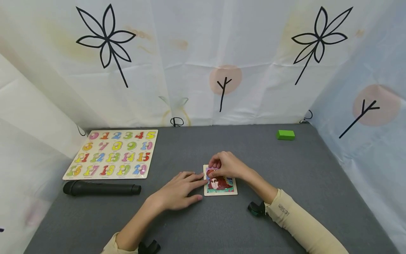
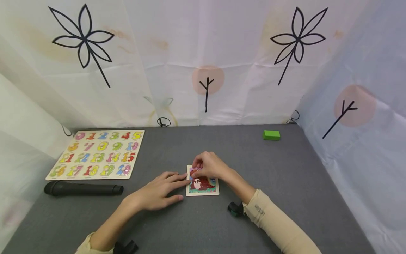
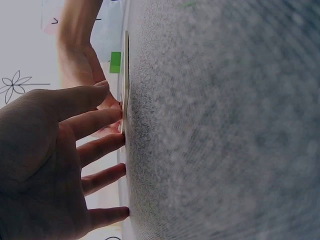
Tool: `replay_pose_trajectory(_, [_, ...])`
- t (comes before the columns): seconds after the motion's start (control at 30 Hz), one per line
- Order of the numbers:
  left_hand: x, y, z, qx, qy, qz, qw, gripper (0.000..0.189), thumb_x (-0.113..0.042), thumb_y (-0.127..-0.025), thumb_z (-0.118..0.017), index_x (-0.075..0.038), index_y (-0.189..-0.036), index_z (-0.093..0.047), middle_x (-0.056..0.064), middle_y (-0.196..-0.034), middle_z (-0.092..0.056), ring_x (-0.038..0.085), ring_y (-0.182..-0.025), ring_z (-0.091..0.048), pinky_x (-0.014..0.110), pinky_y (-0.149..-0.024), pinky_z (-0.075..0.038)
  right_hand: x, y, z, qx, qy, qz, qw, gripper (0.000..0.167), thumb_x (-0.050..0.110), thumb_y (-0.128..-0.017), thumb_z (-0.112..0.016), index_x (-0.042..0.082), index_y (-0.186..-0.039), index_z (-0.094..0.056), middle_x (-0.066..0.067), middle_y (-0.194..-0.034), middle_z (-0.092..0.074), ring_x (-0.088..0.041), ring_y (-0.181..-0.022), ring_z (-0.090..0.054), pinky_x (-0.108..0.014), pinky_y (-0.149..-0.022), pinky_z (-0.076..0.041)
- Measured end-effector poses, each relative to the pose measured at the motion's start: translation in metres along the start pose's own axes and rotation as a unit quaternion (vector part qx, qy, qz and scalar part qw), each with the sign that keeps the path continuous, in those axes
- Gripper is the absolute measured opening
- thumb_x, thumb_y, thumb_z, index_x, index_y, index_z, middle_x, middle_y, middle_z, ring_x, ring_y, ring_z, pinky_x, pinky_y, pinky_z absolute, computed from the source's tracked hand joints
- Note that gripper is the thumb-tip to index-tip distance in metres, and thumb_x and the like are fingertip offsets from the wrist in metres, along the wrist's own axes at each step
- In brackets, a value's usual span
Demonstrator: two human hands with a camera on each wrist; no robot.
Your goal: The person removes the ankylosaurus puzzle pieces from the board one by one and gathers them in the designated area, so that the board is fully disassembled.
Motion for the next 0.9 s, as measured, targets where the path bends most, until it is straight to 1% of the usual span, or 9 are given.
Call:
replay_pose_trajectory(0.13, [0.001,0.0,-0.001,0.001,0.007,0.003,1.0,0.056,-0.039,-0.108,-0.066,-0.023,-0.161,-0.055,0.003,-0.171,-0.049,0.035,-0.159,-0.041,0.074,-0.129,-0.028,0.003,0.0,-0.001,0.005,0.004,0.011,0.9999,0.023,0.023,-0.091,-0.09,0.008,-0.107,-0.083,-0.003,-0.096,-0.076,-0.005,-0.082,-0.063,-0.02,-0.075,-0.053])
replay_pose_trajectory(0.27, [0.002,0.001,-0.001,0.002,0.011,0.006,0.9999,0.056,-0.039,-0.108,-0.066,-0.024,-0.161,-0.055,0.003,-0.171,-0.049,0.035,-0.159,-0.04,0.075,-0.129,-0.026,0.007,0.001,-0.005,0.016,0.003,0.025,0.9996,0.013,0.02,-0.094,-0.087,0.009,-0.101,-0.083,-0.004,-0.097,-0.073,-0.005,-0.08,-0.059,-0.02,-0.07,-0.051])
replay_pose_trajectory(0.33, [0.003,0.0,-0.002,0.002,0.01,0.006,0.9999,0.056,-0.04,-0.108,-0.065,-0.025,-0.161,-0.055,0.003,-0.171,-0.049,0.035,-0.159,-0.039,0.075,-0.129,-0.026,0.007,0.002,-0.005,0.016,0.007,0.026,0.9995,0.013,0.02,-0.095,-0.086,0.009,-0.102,-0.082,-0.005,-0.098,-0.073,-0.006,-0.08,-0.06,-0.02,-0.07,-0.051])
replay_pose_trajectory(0.5, [0.003,-0.001,-0.003,0.0,0.01,0.005,0.9999,0.056,-0.04,-0.109,-0.065,-0.025,-0.161,-0.055,0.003,-0.172,-0.048,0.035,-0.16,-0.039,0.076,-0.129,-0.025,0.006,0.002,0.001,-0.003,0.027,0.02,0.9994,0.02,0.019,-0.094,-0.087,0.006,-0.107,-0.081,-0.005,-0.098,-0.077,-0.009,-0.086,-0.067,-0.022,-0.079,-0.057])
replay_pose_trajectory(0.6, [0.003,-0.001,-0.003,0.0,0.011,0.007,0.9999,0.056,-0.04,-0.109,-0.065,-0.025,-0.162,-0.054,0.003,-0.172,-0.048,0.036,-0.16,-0.039,0.075,-0.129,-0.024,0.005,0.002,0.005,-0.018,0.041,0.014,0.9989,0.02,0.019,-0.092,-0.088,0.006,-0.105,-0.082,-0.006,-0.097,-0.078,-0.01,-0.086,-0.07,-0.025,-0.08,-0.06])
replay_pose_trajectory(0.7, [0.004,-0.001,-0.004,0.0,0.012,0.008,0.9999,0.056,-0.04,-0.109,-0.065,-0.025,-0.162,-0.054,0.003,-0.172,-0.048,0.036,-0.161,-0.038,0.075,-0.13,-0.023,0.005,0.002,0.005,-0.029,0.058,0.001,0.9979,0.023,0.023,-0.091,-0.09,0.006,-0.104,-0.082,-0.005,-0.097,-0.079,-0.013,-0.087,-0.07,-0.029,-0.081,-0.061])
replay_pose_trajectory(0.9, [0.003,0.0,-0.004,-0.002,0.013,0.006,0.9999,0.056,-0.04,-0.109,-0.065,-0.025,-0.162,-0.054,0.004,-0.172,-0.048,0.036,-0.161,-0.038,0.075,-0.13,-0.023,0.008,0.002,0.002,-0.027,0.095,-0.013,0.9951,0.028,0.028,-0.092,-0.089,0.005,-0.107,-0.083,-0.006,-0.101,-0.078,-0.015,-0.09,-0.072,-0.034,-0.082,-0.063])
Point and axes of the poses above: each hand's wrist, its own y-axis away from the middle knuckle, its own z-axis out of the back of the hand, x = y × z, the point moved 10 cm from there along -y, towards the middle knuckle
